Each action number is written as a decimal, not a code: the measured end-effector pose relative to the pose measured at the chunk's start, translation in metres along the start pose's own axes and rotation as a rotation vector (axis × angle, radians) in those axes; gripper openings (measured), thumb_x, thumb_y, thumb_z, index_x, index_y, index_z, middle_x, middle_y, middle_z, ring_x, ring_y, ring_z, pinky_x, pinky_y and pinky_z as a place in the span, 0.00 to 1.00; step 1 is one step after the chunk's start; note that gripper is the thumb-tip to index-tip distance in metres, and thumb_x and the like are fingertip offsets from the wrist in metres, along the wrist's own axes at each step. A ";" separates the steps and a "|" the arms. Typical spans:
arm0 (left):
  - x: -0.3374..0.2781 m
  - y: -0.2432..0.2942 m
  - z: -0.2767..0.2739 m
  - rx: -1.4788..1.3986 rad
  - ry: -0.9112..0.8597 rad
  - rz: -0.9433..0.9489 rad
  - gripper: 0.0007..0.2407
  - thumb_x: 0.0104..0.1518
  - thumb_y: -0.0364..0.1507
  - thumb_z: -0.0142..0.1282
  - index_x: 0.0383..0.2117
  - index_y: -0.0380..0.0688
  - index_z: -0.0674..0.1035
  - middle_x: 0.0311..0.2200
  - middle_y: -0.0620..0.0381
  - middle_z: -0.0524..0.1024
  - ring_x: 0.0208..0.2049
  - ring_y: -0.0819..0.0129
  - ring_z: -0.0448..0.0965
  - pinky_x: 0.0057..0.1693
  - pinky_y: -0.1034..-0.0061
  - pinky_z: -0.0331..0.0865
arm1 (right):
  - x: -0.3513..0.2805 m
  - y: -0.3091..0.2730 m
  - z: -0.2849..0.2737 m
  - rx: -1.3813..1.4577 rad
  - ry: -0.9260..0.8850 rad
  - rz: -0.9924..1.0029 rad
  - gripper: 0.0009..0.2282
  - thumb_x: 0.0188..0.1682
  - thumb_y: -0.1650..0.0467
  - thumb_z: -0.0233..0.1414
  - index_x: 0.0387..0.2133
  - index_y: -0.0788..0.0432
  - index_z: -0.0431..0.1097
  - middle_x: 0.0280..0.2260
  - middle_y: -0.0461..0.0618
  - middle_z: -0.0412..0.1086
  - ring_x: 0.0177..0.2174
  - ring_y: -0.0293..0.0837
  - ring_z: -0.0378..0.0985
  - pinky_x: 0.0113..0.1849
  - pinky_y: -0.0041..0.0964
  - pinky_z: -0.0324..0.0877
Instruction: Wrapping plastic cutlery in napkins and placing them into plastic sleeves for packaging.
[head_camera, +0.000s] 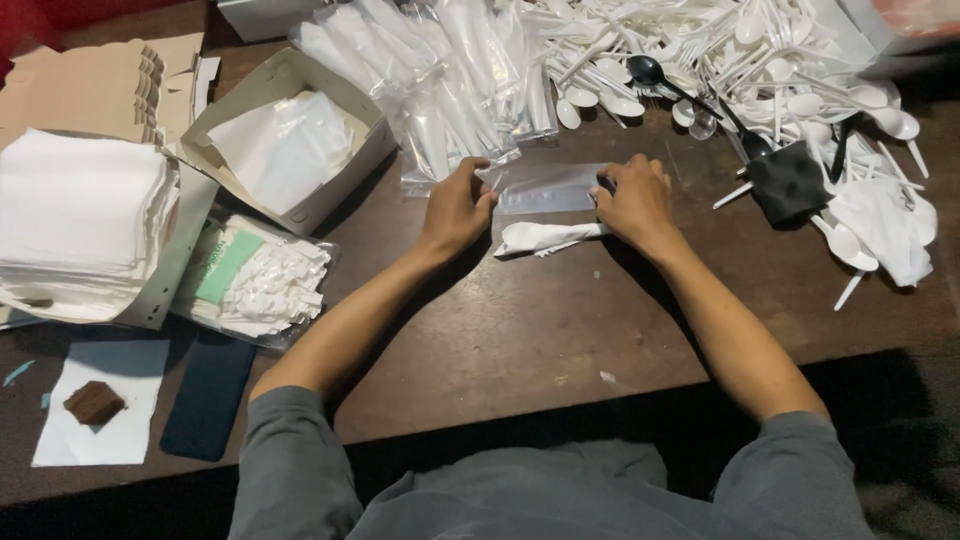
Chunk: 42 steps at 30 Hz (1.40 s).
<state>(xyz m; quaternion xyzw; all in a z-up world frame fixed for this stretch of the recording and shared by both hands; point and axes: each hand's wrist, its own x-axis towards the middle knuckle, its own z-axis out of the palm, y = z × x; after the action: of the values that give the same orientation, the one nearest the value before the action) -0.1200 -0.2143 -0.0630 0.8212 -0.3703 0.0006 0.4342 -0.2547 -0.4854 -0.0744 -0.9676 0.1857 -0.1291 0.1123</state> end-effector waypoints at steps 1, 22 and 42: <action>0.003 0.003 0.000 0.001 0.001 0.004 0.18 0.54 0.26 0.62 0.52 0.45 0.73 0.29 0.51 0.82 0.37 0.47 0.84 0.45 0.54 0.75 | -0.001 -0.004 -0.004 0.000 0.004 0.000 0.14 0.47 0.64 0.59 0.46 0.52 0.79 0.40 0.57 0.69 0.44 0.61 0.70 0.43 0.54 0.64; 0.043 0.078 0.003 -0.567 0.089 0.304 0.05 0.59 0.30 0.66 0.39 0.48 0.86 0.31 0.59 0.86 0.36 0.70 0.87 0.45 0.75 0.79 | -0.011 -0.078 -0.055 0.631 0.553 -0.415 0.08 0.58 0.68 0.57 0.28 0.55 0.73 0.27 0.47 0.72 0.32 0.52 0.79 0.40 0.40 0.69; 0.038 0.099 -0.033 -0.591 -0.014 0.381 0.02 0.62 0.26 0.62 0.36 0.42 0.83 0.24 0.54 0.83 0.29 0.72 0.83 0.39 0.76 0.77 | -0.012 -0.103 -0.085 0.926 0.716 -0.390 0.12 0.59 0.70 0.52 0.52 0.62 0.63 0.35 0.56 0.74 0.36 0.47 0.78 0.40 0.39 0.73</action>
<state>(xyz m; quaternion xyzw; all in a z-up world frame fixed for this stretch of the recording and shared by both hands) -0.1417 -0.2486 0.0406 0.5762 -0.5041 -0.0311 0.6426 -0.2563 -0.4014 0.0305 -0.7310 -0.0437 -0.5315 0.4256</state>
